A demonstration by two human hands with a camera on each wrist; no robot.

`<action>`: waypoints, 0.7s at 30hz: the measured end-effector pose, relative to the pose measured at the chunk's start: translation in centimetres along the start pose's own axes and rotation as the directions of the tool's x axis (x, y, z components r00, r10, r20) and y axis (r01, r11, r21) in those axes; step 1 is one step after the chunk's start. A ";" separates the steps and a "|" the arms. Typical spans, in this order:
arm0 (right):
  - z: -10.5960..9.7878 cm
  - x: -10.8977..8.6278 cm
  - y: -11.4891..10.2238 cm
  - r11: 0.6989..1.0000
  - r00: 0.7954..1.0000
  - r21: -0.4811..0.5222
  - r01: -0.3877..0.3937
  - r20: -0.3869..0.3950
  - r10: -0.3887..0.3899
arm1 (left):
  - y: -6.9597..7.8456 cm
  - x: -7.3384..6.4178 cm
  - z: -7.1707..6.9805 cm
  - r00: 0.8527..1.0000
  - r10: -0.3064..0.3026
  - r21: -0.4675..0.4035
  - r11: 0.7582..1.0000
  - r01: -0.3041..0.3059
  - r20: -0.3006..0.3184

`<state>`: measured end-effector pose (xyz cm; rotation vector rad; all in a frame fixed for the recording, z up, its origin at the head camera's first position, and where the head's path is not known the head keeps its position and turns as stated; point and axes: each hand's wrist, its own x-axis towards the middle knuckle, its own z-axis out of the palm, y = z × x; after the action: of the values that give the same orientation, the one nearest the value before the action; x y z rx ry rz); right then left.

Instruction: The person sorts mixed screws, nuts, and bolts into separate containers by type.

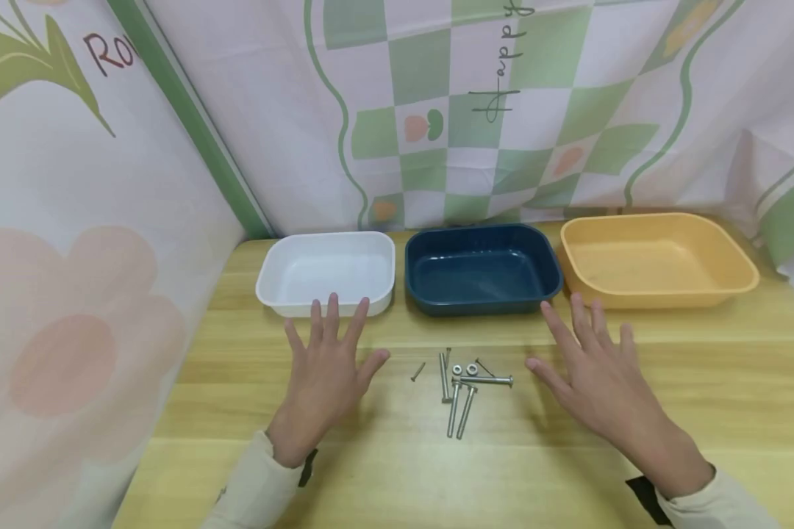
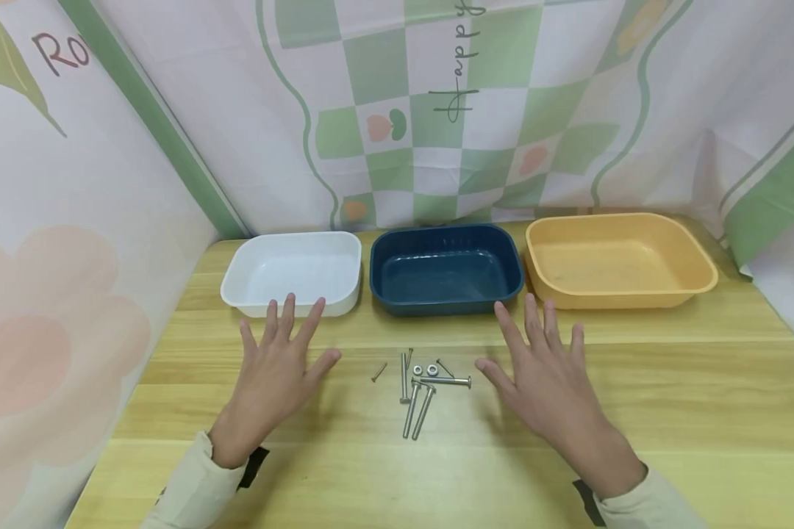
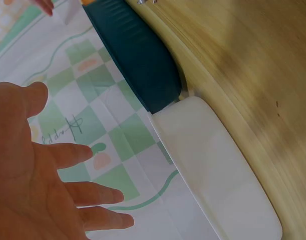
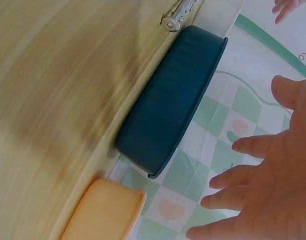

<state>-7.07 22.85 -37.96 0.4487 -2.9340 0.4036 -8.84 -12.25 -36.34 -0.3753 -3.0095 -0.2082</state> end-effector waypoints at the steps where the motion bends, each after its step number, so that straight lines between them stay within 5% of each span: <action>1: 0.0 0.0 0.0 1.000 1.000 0.007 0.005 -0.003 -0.005 | 0.0 0.0 -0.1 1.000 0.000 -0.001 1.000 0.000 -0.003; 12: -0.3 0.4 -0.1 0.998 0.999 0.050 0.028 -0.021 -0.027 | -0.7 0.3 -0.4 0.994 0.018 -0.008 1.000 -0.019 -0.108; 21: -0.4 0.6 -0.5 0.995 0.988 0.064 0.075 -0.139 -0.066 | -1.9 0.7 -0.9 0.970 0.061 0.040 0.998 -0.053 -0.235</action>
<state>-7.49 22.30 -37.39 0.5108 -2.7703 0.5067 -9.92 -14.03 -35.65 -0.4030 -2.7609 -0.1834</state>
